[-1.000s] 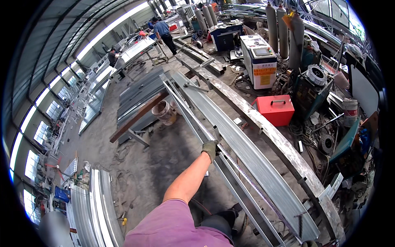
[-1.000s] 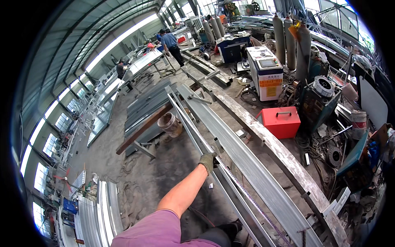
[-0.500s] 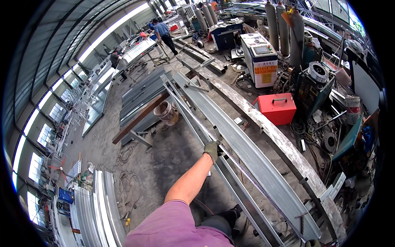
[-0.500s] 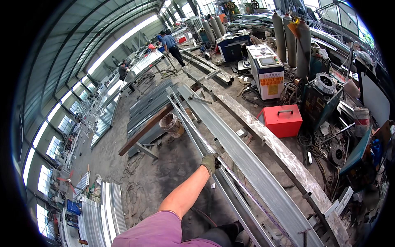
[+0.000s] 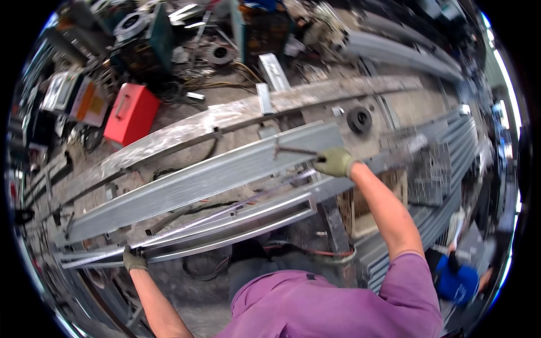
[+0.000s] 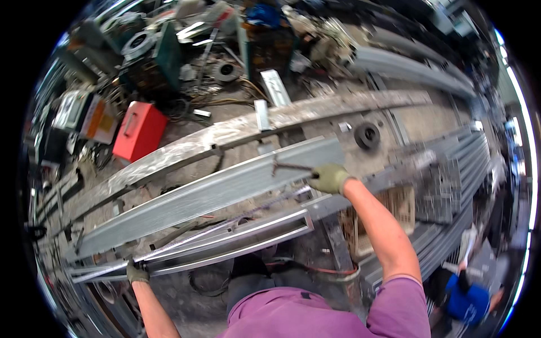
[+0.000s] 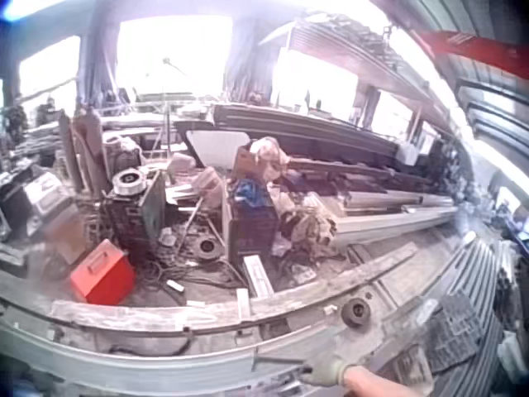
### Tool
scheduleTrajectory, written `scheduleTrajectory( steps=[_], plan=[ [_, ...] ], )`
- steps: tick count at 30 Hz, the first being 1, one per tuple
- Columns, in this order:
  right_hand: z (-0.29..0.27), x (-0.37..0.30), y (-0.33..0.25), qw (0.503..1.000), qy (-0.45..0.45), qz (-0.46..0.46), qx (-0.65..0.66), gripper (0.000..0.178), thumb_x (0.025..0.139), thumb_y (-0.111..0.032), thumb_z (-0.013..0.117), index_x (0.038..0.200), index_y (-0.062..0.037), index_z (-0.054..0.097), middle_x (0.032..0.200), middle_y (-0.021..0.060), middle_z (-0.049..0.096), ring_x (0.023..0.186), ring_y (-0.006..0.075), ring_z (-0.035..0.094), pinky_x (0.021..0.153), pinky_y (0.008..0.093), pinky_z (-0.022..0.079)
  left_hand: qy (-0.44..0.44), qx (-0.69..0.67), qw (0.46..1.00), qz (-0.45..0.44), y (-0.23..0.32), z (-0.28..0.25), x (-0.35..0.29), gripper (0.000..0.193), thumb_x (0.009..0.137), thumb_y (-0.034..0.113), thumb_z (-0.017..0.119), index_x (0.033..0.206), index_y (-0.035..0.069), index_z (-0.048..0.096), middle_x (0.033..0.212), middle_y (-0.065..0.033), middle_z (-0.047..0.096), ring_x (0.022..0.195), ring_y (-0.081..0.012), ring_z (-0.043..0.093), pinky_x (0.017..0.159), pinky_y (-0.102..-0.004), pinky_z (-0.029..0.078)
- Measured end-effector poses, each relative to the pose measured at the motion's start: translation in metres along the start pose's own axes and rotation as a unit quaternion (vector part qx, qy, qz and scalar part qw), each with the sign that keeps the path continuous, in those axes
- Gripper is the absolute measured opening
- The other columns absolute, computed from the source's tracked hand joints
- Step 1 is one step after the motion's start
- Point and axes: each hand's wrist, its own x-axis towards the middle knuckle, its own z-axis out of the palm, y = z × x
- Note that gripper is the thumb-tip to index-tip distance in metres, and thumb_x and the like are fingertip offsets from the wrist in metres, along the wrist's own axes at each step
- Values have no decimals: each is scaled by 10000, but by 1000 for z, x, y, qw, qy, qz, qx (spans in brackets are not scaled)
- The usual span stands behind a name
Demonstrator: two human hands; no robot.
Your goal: The person welds metal frame components using a handheld welding torch, creating bright sparks at the joints. They repeatedly position and align metal bars on a workbench, then weld the intersections to assemble a larger rectangular frame structure.
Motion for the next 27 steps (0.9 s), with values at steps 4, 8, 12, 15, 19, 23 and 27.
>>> scheduleTrajectory(
  steps=[4,8,12,15,19,23,27],
  plan=[
    [7,-8,-24,999,-11,8,41,441,894,-442,662,1141,-111,819,1155,218,786,1106,422,737,977,504,578,53,58,997,0,43,-20,30,228,1071,432,612,1111,229,705,991,24,741,872,-177,692,562,-327,444],
    [7,-20,-30,998,-50,10,39,418,880,-405,678,1131,-104,821,1124,214,791,1074,414,743,956,503,574,84,161,983,-6,53,-5,9,217,1075,418,594,1101,232,703,927,-3,736,740,-184,679,479,-323,397],
    [37,-51,-13,997,-65,7,52,391,898,-403,674,1098,-99,820,1118,211,789,1087,405,737,985,506,557,121,218,968,-24,59,12,-11,225,1075,444,591,1053,224,634,844,-1,689,596,-185,603,481,-335,397],
    [58,-45,-7,998,-34,-1,61,382,912,-398,668,1087,-92,814,1119,203,790,1092,405,734,986,513,554,118,228,966,-44,61,-3,-17,245,1082,458,571,1018,221,581,790,-1,632,579,-196,573,477,-357,403],
    [64,-47,-6,998,-2,-7,62,368,931,-391,667,1087,-90,807,1107,191,791,1080,411,730,976,526,550,120,228,965,-47,53,-3,-28,307,1071,478,601,995,181,587,807,0,647,568,-207,578,466,-356,420],
    [74,-51,-2,997,32,-20,66,372,962,-399,681,1113,-77,790,1133,191,777,1098,418,717,979,531,544,123,216,968,-38,51,-6,-27,354,1059,500,631,994,153,602,823,3,664,573,-213,606,463,-346,444],
    [86,-56,2,993,76,-58,67,334,985,-361,691,1104,-61,773,1106,184,763,1081,413,707,966,524,542,120,225,966,-45,54,-11,-22,346,1051,510,651,1033,166,627,838,8,678,607,-209,636,497,-357,475]
  ],
)
